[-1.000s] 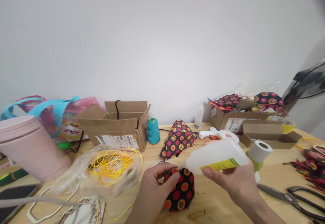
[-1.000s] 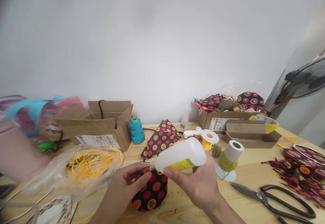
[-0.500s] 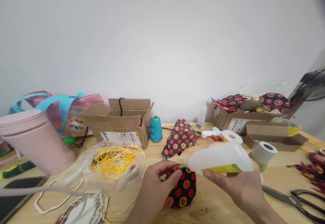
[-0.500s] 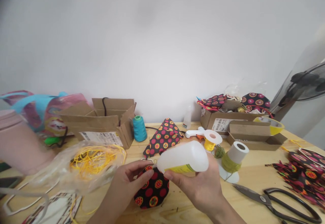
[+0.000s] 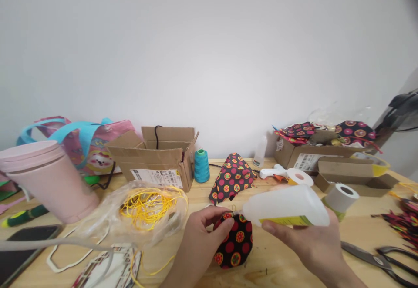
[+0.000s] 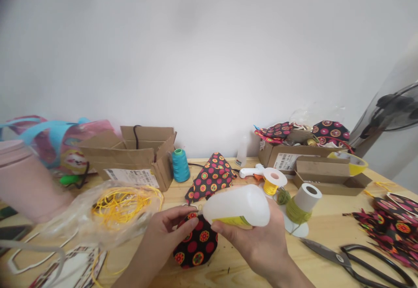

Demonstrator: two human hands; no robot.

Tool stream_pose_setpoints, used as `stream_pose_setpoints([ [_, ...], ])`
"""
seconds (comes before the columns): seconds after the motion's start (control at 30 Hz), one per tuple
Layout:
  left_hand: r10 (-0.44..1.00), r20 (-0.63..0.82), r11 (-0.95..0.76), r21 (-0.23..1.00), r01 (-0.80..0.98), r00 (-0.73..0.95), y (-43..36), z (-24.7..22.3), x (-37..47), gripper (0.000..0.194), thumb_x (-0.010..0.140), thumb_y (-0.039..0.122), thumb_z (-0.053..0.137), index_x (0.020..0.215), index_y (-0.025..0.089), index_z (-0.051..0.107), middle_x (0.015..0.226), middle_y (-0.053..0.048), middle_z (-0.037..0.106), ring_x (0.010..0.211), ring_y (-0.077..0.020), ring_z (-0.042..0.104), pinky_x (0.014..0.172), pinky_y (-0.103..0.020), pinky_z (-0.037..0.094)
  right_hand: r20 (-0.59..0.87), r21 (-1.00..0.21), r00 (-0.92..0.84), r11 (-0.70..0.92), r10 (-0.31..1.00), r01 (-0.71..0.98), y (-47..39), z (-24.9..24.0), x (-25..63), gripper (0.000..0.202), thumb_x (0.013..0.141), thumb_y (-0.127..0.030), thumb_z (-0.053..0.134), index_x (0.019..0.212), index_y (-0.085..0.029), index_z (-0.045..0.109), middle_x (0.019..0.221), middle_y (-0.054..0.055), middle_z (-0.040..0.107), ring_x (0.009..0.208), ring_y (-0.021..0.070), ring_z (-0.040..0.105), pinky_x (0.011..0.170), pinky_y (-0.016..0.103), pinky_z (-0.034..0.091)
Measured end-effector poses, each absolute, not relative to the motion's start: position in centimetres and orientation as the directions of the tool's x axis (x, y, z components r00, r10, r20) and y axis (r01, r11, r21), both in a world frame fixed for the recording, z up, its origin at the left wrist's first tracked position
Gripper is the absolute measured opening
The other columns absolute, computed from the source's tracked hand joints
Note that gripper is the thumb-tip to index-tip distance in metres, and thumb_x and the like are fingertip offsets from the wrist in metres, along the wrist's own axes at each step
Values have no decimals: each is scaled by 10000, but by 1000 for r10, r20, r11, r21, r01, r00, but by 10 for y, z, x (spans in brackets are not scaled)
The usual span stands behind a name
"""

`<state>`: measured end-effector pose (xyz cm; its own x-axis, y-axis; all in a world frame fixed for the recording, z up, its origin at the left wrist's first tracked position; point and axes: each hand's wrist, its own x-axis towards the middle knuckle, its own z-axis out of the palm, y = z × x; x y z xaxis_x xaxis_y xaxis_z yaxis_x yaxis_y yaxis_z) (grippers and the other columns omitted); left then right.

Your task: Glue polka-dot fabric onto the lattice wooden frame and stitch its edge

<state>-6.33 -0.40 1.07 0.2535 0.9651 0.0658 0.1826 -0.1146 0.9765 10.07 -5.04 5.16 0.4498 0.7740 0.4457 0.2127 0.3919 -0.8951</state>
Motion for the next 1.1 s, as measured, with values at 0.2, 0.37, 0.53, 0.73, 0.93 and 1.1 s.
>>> stream_pose_setpoints([
  [0.2,970,63,-111,974,197,235,-4,13,-63,138,670,251,622,776,200,695,783,-24,715,748,-188,627,687,-261,480,423,-906,433,365,796,215,-51,52,102,337,442,-358,778,681,-203,598,637,21,667,565,212,631,540,288,553],
  [0.37,968,63,-112,974,196,241,-5,13,-63,138,673,248,616,773,194,694,769,-29,714,740,-193,626,675,-267,482,445,-895,418,372,792,248,-51,51,103,326,438,-372,780,649,-204,597,612,22,655,551,214,626,536,296,556],
  [0.53,966,63,-109,979,173,252,-4,12,-62,138,679,248,614,779,201,698,788,-25,716,752,-189,627,690,-260,481,465,-884,437,381,770,270,-51,46,104,302,430,-350,791,626,-208,610,551,-8,625,509,185,609,556,276,557],
  [0.73,962,68,-112,982,154,266,-6,16,-63,134,686,250,616,773,196,702,779,-27,718,747,-190,632,683,-257,485,557,-822,323,452,765,345,-51,49,107,318,471,-382,768,721,-235,639,628,-4,656,548,194,617,609,314,560],
  [0.93,958,78,-121,982,143,276,-4,18,-62,132,689,240,614,773,186,701,778,-35,715,742,-189,631,677,-257,487,685,-684,158,553,711,476,-49,51,111,268,569,-326,737,807,-256,635,742,-2,681,585,186,634,573,282,561],
  [1.1,960,77,-115,984,132,268,-4,16,-62,129,681,243,619,762,189,704,767,-30,718,727,-185,632,657,-246,489,734,-602,67,603,675,523,-49,54,111,294,597,-320,723,857,-289,589,785,-22,678,628,194,637,583,298,552],
])
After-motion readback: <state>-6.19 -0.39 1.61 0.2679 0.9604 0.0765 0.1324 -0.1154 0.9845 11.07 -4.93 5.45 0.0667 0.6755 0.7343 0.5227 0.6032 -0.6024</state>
